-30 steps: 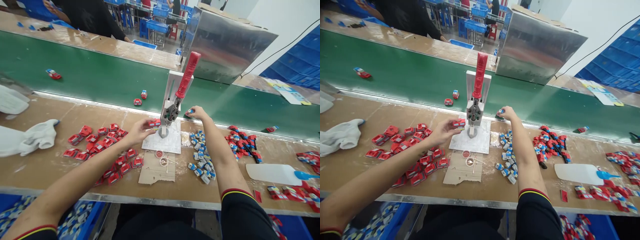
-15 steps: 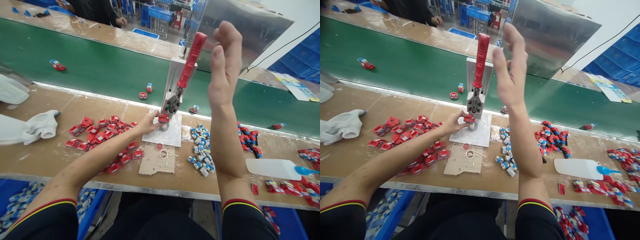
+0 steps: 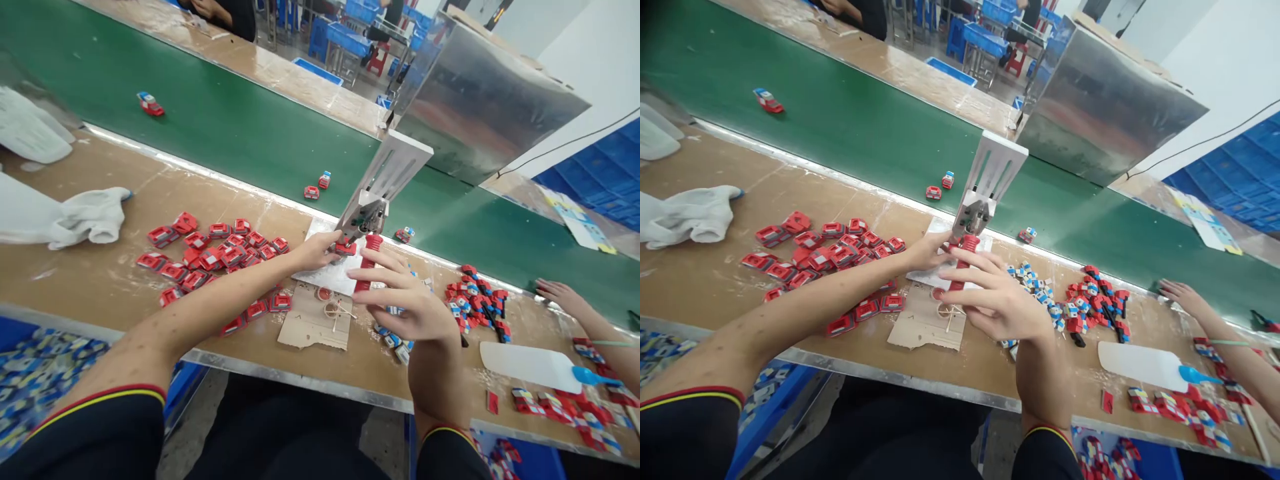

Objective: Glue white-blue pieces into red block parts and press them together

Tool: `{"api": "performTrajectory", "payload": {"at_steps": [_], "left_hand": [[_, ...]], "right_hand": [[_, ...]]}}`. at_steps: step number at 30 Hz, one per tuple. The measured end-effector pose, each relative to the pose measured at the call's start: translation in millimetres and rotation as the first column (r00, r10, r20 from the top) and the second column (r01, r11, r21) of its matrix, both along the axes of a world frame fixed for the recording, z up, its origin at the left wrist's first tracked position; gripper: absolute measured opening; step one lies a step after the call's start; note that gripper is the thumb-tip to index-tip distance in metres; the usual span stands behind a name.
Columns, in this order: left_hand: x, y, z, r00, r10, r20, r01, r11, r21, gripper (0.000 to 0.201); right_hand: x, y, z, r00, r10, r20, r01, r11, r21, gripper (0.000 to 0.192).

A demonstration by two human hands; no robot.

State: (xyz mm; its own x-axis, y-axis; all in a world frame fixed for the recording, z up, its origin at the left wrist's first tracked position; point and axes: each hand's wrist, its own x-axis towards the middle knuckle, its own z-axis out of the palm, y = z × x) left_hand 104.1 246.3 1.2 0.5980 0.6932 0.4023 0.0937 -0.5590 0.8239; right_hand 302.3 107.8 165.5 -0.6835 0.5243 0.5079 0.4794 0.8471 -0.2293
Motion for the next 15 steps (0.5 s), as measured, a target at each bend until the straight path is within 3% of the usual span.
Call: {"api": "performTrajectory", "payload": {"at_steps": [4, 8, 10, 13, 15], "left_hand": [[-1.1, -0.7, 3.7, 0.999, -0.009, -0.035, 0.01, 1.0, 0.013, 0.023], [0.0, -5.0, 4.0, 0.998, -0.019, -0.059, 0.021, 0.999, 0.033, 0.016], [0.4, -9.4, 2.6, 0.997, -0.017, -0.075, 0.02, 0.999, 0.04, 0.014], [-4.5, -10.9, 3.5, 0.994, -0.02, -0.109, 0.026, 0.998, 0.054, 0.018], [-13.0, 0.0, 8.9, 0.99, -0.026, -0.139, 0.035, 0.997, 0.065, 0.025]], "right_hand": [[3.2, -9.0, -38.0, 0.933, -0.296, -0.206, 0.314, 0.947, 0.064, 0.033], [-20.7, 7.8, -94.0, 0.945, -0.326, 0.037, 0.325, 0.945, 0.03, 0.035], [-28.0, 18.7, -111.2, 0.93, -0.331, 0.162, 0.336, 0.942, -0.001, 0.03], [-24.5, 21.7, -107.6, 0.914, -0.294, 0.279, 0.293, 0.955, 0.045, 0.02], [-15.2, 6.2, -91.2, 0.945, -0.25, 0.212, 0.223, 0.965, 0.141, 0.019]]}}
